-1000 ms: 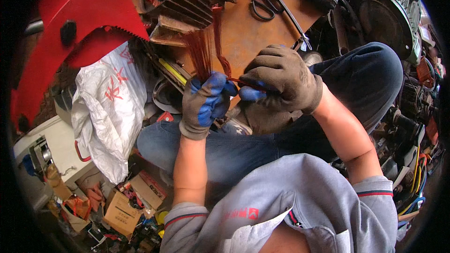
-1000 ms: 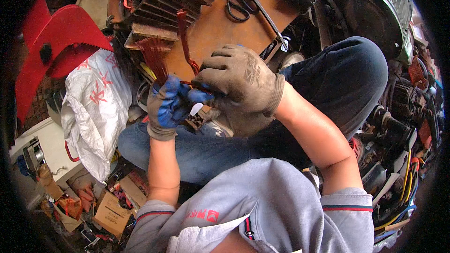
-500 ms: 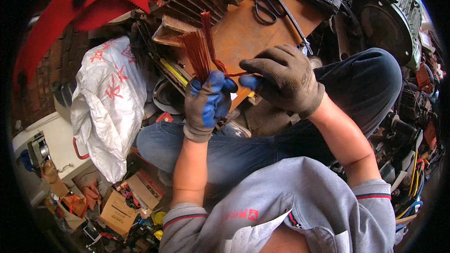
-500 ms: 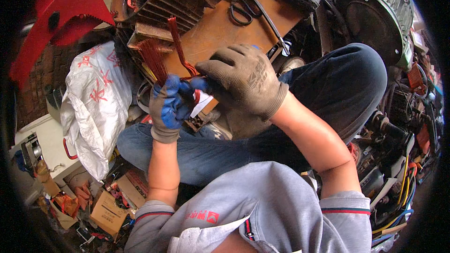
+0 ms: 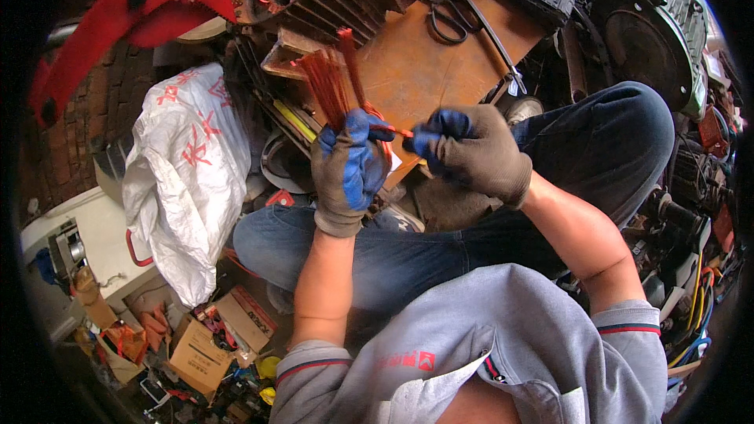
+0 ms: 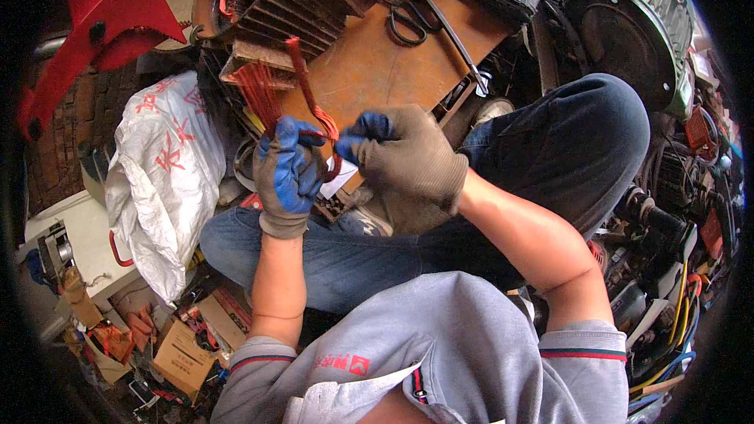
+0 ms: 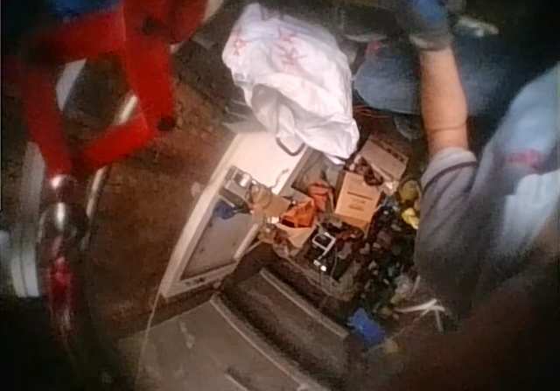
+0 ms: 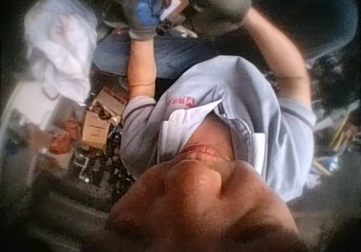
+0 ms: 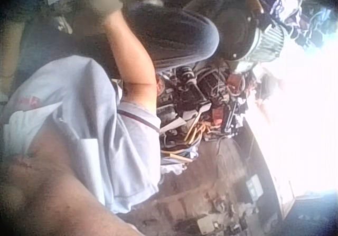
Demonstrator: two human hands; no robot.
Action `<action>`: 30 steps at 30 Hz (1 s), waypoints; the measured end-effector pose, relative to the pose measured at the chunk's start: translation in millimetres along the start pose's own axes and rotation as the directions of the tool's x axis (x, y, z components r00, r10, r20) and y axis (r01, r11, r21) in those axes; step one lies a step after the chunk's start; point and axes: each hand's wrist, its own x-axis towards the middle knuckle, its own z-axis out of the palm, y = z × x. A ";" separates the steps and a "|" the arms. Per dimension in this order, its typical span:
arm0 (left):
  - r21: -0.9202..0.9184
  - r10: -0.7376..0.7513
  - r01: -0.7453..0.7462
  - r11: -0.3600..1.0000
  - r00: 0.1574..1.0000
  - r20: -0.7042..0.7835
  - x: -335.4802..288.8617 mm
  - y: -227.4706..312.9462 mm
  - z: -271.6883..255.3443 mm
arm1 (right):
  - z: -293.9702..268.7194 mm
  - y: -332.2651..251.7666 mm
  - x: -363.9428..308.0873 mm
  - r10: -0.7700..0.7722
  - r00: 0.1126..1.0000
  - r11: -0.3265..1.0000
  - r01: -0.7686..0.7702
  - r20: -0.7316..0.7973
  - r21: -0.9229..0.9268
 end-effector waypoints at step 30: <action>0.571 0.313 -0.266 0.777 0.950 0.016 -15.7 -63.9 -35.8 | 5.1 -32.0 -9.8 -0.295 0.955 0.930 0.295 -0.033 0.220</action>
